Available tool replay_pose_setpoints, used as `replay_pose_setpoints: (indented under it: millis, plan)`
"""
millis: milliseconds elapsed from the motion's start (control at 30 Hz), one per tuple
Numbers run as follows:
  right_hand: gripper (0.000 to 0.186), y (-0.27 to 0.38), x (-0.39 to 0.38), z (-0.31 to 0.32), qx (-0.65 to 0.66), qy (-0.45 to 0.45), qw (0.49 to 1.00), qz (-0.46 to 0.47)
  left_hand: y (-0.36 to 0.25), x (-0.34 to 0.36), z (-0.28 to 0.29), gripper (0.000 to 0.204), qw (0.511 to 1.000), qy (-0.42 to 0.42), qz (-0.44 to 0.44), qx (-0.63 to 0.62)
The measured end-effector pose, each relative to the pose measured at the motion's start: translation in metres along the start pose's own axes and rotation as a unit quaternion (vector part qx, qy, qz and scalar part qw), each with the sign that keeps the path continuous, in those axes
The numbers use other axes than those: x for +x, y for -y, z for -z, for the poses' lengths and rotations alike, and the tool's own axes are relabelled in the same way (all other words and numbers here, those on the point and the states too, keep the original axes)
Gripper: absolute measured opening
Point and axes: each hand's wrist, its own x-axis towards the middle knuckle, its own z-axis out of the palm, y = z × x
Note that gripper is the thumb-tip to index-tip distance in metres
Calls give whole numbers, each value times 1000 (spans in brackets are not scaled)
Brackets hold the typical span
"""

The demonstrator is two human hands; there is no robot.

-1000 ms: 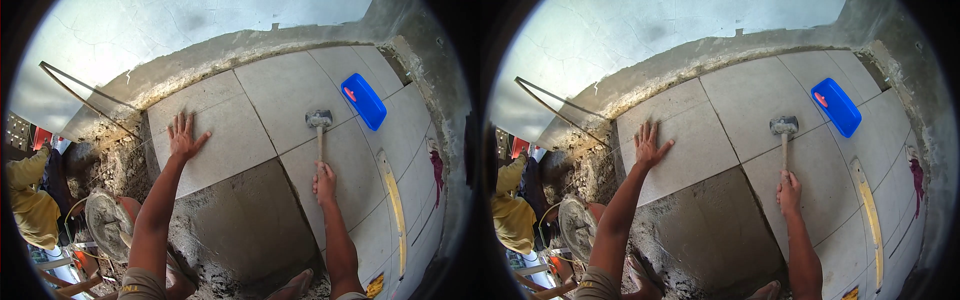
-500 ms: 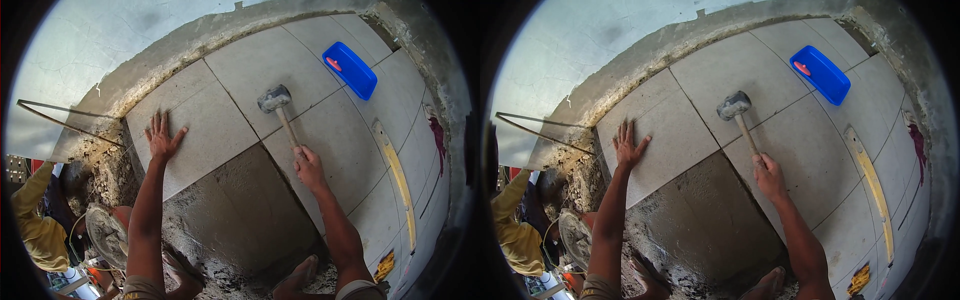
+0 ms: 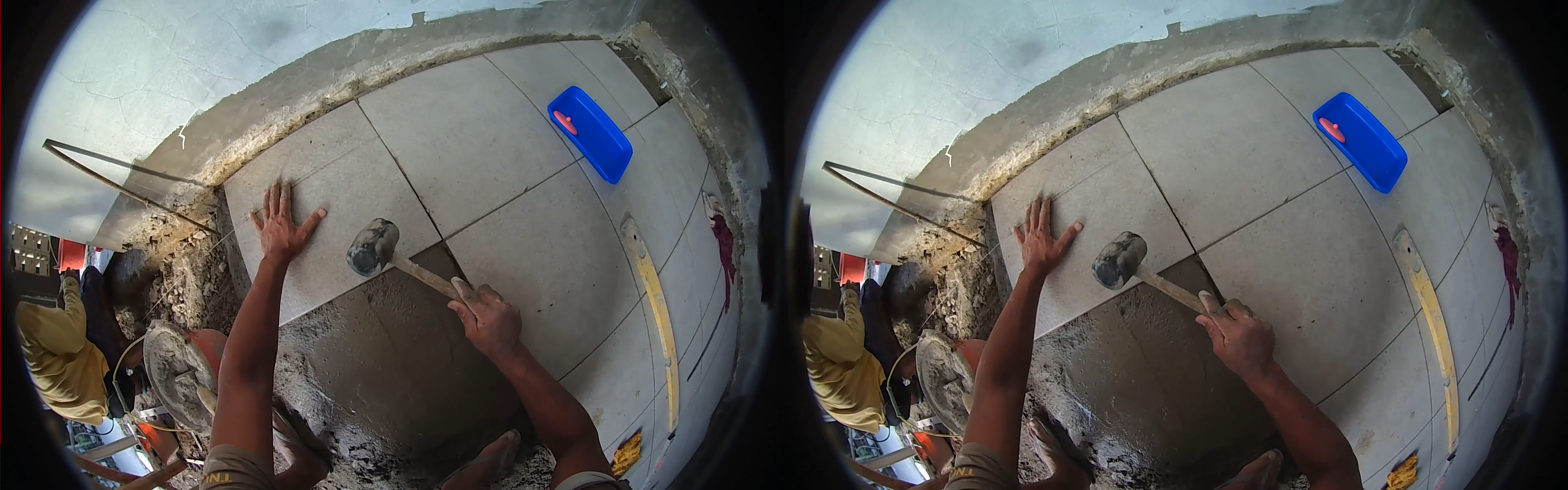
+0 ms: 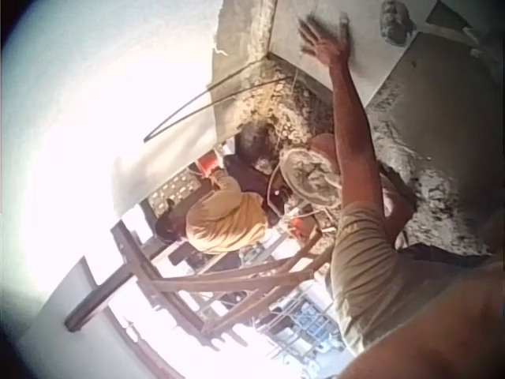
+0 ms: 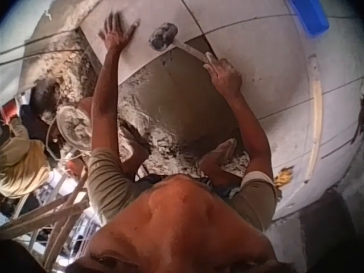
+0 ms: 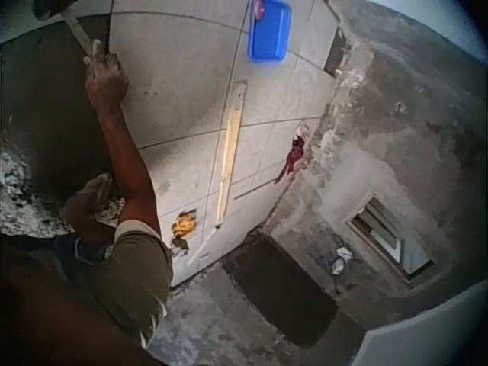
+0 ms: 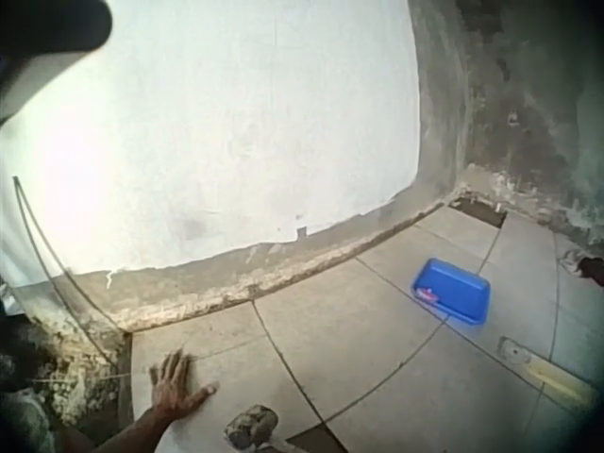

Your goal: Laying ceramic tiles on a floor surface using cement and a rubber mallet.

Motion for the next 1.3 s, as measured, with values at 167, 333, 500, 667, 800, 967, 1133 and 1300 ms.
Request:
replay_pose_setpoints:
  millis: [167,333,500,667,800,967,1133,1300]
  plan:
    - [40,-7,1,-12,-61,-8,998,20,-2,1,1,113,1000,11,8,-12]
    - [39,2,-1,-13,-37,7,999,3,4,1,-2,113,1000,2,9,-1]
    - [37,-1,5,-13,-63,22,998,-17,0,1,-2,114,1000,7,9,-5]
    - [31,2,4,-19,-70,43,996,-35,2,1,-6,114,1000,4,7,-4]
    - [29,-2,5,-23,-48,45,997,-45,1,2,-3,115,1000,11,19,1]
    - [32,0,5,-19,-22,55,997,-54,0,2,-4,115,1000,7,14,-1]
    - [37,0,9,-19,5,58,996,-65,5,3,-6,114,1000,-9,-4,-11]
    - [39,1,9,-20,11,70,996,-59,-17,-2,-3,116,996,-7,-94,12]
